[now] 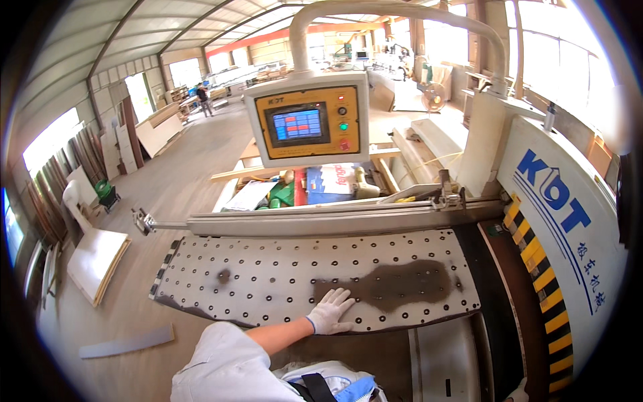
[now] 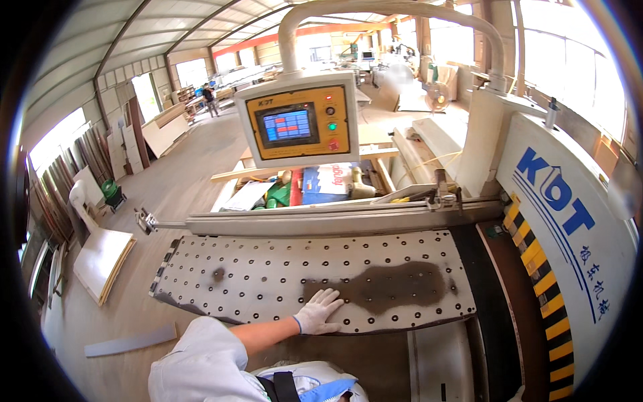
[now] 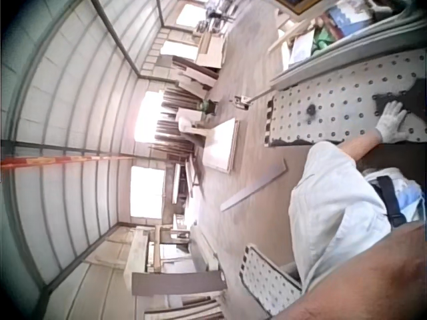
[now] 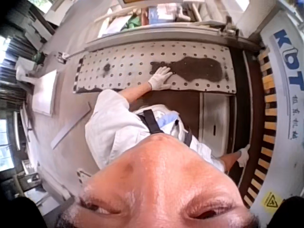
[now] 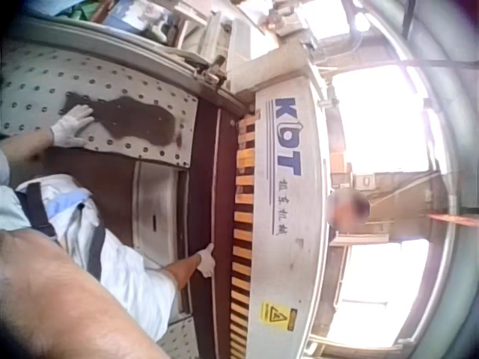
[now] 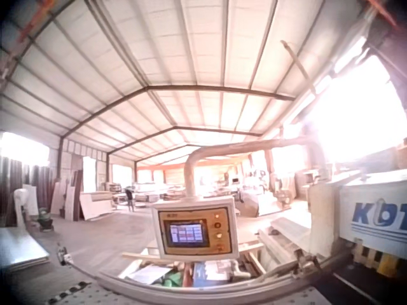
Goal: The person operates an industrial woodworking machine to process wooden boards, then checks a production sheet on a clipboard and assists a coworker in moving a large brown board.
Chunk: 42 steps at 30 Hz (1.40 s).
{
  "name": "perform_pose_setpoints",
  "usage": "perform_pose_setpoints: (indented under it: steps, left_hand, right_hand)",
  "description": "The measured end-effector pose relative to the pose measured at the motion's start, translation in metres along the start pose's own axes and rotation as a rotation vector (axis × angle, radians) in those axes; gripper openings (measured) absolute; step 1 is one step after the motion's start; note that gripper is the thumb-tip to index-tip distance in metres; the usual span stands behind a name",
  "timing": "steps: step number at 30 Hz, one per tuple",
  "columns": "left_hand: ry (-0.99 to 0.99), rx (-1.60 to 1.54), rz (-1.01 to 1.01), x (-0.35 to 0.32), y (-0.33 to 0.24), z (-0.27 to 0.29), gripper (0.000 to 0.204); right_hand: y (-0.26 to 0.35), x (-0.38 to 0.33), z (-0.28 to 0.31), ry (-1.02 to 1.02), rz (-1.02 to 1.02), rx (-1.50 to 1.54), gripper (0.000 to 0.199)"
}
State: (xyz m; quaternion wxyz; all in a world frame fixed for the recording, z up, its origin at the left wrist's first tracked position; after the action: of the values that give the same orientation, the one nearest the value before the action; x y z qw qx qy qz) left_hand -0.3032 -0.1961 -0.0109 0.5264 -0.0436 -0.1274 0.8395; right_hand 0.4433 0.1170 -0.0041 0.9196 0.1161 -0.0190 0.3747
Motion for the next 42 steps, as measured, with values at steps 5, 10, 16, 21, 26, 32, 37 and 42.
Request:
perform_pose_setpoints:
  steps: [5, 10, 16, 21, 26, 32, 37, 42]
  left_hand:
    - [-0.011, 0.076, 0.016, -0.039, -0.008, 0.01, 0.106]
    - [-0.024, 0.092, 0.014, -0.039, -0.01, 0.013, 0.103]
    - [-0.05, 0.072, 0.001, -0.038, -0.01, 0.012, 0.101]
    - [-0.053, 0.094, 0.005, -0.038, -0.014, 0.017, 0.099]
    - [-0.052, 0.083, 0.003, -0.038, -0.014, 0.018, 0.099]
    - [-0.027, 0.111, 0.011, -0.037, -0.014, 0.016, 0.099]
    - [-0.019, 0.107, 0.012, -0.037, -0.014, 0.017, 0.099]
    - [-0.018, 0.11, 0.012, -0.036, -0.013, 0.018, 0.099]
  right_hand:
    - [-0.013, 0.021, -0.029, -0.124, -0.018, -0.007, 0.154]
    - [-0.01, 0.022, -0.031, -0.107, -0.001, 0.053, 0.156]
    - [-0.013, 0.021, -0.025, -0.109, -0.012, 0.045, 0.156]
    - [-0.015, 0.023, -0.029, -0.103, -0.005, 0.028, 0.155]
    - [-0.011, 0.02, -0.031, -0.121, 0.008, 0.037, 0.152]
    - [-0.012, 0.023, -0.02, -0.135, -0.021, 0.007, 0.151]
    - [-0.012, 0.022, -0.018, -0.132, -0.034, -0.006, 0.149]
    - [-0.011, 0.021, -0.017, -0.125, -0.037, -0.012, 0.148]
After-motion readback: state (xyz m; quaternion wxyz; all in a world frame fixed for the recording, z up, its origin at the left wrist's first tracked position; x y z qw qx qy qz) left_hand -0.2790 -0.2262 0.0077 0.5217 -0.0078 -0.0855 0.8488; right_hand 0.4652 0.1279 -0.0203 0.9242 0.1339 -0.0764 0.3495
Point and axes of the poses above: each hand's wrist, its own x-axis towards the middle knuckle, its own z-axis out of the back of the hand, y = z × x, the point moved 4 cm from there along x, towards the middle knuckle, and after that the axes turned 14 degrees about z, right-handed, at the moved point
